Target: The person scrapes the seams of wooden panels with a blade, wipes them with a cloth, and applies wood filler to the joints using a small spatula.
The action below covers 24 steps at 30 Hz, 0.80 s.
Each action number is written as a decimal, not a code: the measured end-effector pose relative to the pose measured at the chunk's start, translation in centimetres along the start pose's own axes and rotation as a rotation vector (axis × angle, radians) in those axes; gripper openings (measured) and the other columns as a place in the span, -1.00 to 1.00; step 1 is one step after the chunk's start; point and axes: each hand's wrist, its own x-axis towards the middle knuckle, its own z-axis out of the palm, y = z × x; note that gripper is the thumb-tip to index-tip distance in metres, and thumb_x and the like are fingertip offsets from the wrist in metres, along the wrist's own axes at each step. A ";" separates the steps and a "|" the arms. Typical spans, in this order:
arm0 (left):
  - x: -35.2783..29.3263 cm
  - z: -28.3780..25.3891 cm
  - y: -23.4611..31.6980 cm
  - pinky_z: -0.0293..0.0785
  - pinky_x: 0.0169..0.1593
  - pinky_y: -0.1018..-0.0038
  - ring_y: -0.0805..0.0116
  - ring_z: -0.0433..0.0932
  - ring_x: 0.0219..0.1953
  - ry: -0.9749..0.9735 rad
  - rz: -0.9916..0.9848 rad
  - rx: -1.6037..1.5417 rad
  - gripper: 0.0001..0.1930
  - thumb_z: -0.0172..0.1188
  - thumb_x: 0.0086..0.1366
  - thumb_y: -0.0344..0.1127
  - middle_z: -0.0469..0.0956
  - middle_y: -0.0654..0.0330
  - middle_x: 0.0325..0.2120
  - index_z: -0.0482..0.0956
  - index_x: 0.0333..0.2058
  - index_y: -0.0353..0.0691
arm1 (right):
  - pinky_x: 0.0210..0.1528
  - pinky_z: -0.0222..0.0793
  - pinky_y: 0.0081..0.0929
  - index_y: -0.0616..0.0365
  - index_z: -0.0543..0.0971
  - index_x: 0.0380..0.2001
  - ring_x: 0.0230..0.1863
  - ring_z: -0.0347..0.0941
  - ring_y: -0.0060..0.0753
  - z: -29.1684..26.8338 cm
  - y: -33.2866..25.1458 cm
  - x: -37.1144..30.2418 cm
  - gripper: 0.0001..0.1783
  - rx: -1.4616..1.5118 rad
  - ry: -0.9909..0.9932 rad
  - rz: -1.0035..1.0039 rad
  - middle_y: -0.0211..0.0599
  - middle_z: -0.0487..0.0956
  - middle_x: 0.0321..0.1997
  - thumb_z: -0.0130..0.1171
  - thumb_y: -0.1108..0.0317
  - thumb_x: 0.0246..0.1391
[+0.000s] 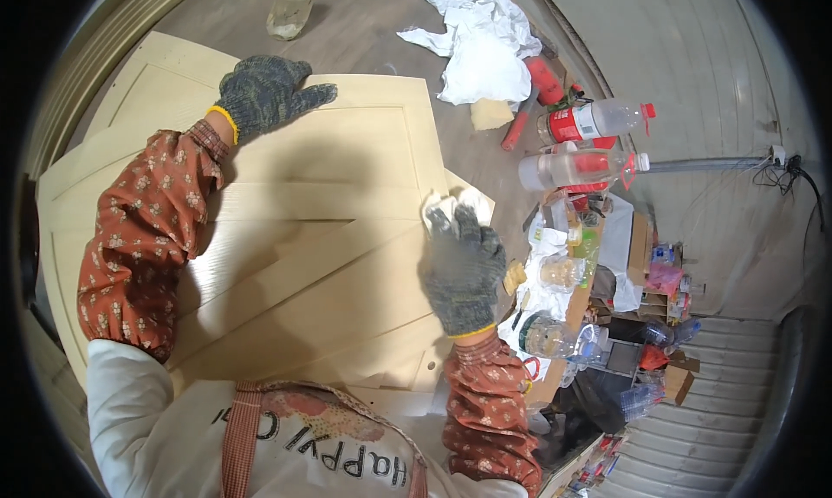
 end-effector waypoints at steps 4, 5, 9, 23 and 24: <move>0.0 -0.1 0.3 0.47 -0.13 0.10 -0.03 0.59 -0.27 0.001 0.018 0.031 -0.32 -0.12 0.26 0.34 0.61 -0.06 -0.36 0.60 -0.31 -0.25 | -0.01 0.30 -0.11 0.17 0.50 0.00 0.00 0.37 -0.07 1.1 -0.9 1.4 -0.52 -0.123 -0.123 -0.052 -0.05 0.44 0.09 0.07 0.31 -0.06; -0.1 -0.1 0.4 0.47 -0.15 0.10 -0.03 0.58 -0.29 0.010 0.018 0.033 -0.34 -0.11 0.25 0.34 0.61 -0.05 -0.40 0.60 -0.32 -0.24 | 0.02 0.30 -0.12 0.17 0.50 0.01 0.03 0.37 -0.07 1.2 -0.8 1.5 -0.52 -0.211 -0.112 0.030 -0.05 0.44 0.09 0.07 0.31 -0.05; 0.0 -0.5 0.5 0.46 -0.17 0.11 -0.03 0.58 -0.32 0.005 -0.006 0.017 -0.36 -0.08 0.25 0.33 0.60 -0.03 -0.45 0.59 -0.33 -0.23 | 0.13 0.27 -0.12 0.08 0.42 0.15 0.15 0.35 -0.01 -0.5 2.1 0.9 -0.40 0.008 -0.340 0.288 -0.11 0.44 0.12 0.10 0.31 -0.05; 0.1 -0.3 0.0 0.45 -0.21 0.09 -0.05 0.57 -0.33 -0.006 -0.004 0.003 -0.35 -0.08 0.25 0.34 0.59 -0.05 -0.46 0.59 -0.35 -0.22 | -0.04 0.30 -0.05 -0.07 0.50 0.02 -0.04 0.37 -0.03 5.2 1.9 11.7 -0.51 0.066 0.096 -0.185 -0.20 0.43 0.07 0.03 0.40 -0.08; 0.0 -0.2 -0.1 0.45 -0.22 0.10 -0.03 0.57 -0.35 0.005 -0.001 0.002 -0.35 -0.09 0.25 0.35 0.59 -0.04 -0.46 0.59 -0.39 -0.22 | -0.07 0.32 -0.08 -0.08 0.49 0.03 -0.06 0.38 -0.04 4.7 2.1 10.2 -0.48 0.067 0.116 -0.203 -0.21 0.41 0.07 0.04 0.42 -0.12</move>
